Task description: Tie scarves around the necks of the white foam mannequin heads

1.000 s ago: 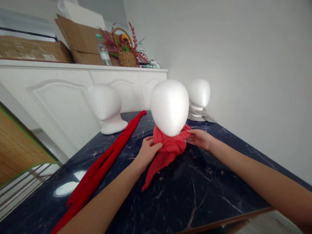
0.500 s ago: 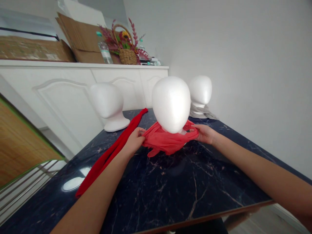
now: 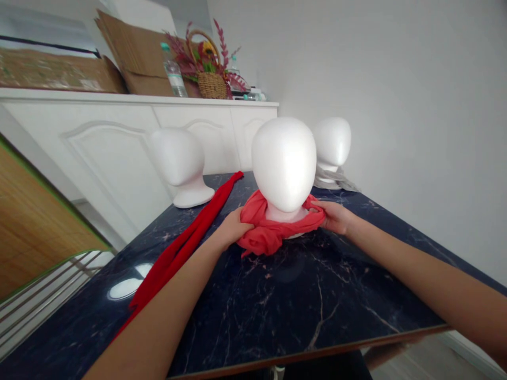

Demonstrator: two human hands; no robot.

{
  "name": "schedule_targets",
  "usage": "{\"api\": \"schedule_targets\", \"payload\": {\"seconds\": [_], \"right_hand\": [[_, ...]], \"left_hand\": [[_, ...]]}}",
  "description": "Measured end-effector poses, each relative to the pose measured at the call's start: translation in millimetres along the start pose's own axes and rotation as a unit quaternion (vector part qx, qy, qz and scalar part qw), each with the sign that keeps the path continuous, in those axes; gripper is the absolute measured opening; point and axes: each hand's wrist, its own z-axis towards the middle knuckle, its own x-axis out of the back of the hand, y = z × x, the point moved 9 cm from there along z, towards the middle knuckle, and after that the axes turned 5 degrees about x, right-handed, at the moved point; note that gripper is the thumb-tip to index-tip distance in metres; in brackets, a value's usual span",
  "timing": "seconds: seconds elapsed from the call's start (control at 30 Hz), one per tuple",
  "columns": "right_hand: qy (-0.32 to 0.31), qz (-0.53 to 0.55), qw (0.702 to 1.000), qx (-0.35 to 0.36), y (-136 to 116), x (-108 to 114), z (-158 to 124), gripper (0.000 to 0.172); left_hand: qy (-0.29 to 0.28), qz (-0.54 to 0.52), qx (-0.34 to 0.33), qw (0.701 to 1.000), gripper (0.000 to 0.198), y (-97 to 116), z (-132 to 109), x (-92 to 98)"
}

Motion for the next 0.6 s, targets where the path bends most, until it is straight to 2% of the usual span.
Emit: {"api": "schedule_targets", "payload": {"seconds": [0.1, 0.2, 0.27, 0.33, 0.37, 0.4, 0.47, 0.5, 0.6], "right_hand": [[0.010, -0.042, 0.999, 0.020, -9, 20, 9, 0.021], [0.015, -0.095, 0.994, 0.048, -18, 36, 14, 0.024], [0.009, -0.136, 0.988, 0.067, -23, 40, 15, 0.024], [-0.005, -0.172, 0.982, 0.078, -24, 41, 14, 0.029], [-0.014, -0.187, 0.979, 0.081, -24, 40, 13, 0.030], [-0.024, -0.199, 0.976, 0.081, -24, 39, 12, 0.030], [-0.038, -0.215, 0.973, 0.078, -21, 36, 10, 0.031], [-0.042, -0.220, 0.972, 0.077, -20, 35, 9, 0.031], [-0.043, -0.232, 0.969, 0.077, -16, 30, 8, 0.029]], "left_hand": [[0.005, 0.092, -0.010, 0.996, 0.045, 0, 3, 24.0], [0.060, 0.195, -0.039, 0.978, 0.047, 4, 1, 49.5], [0.120, 0.317, -0.083, 0.937, 0.053, 13, -5, 60.1], [0.178, 0.436, -0.125, 0.873, 0.058, 26, -13, 63.2], [0.202, 0.471, -0.133, 0.848, 0.060, 31, -17, 64.1], [0.221, 0.482, -0.133, 0.837, 0.064, 37, -20, 65.5], [0.241, 0.466, -0.133, 0.841, 0.068, 49, -29, 65.8], [0.238, 0.449, -0.138, 0.850, 0.063, 57, -33, 62.7], [0.167, 0.385, -0.154, 0.895, 0.039, 75, -46, 35.4]]}}
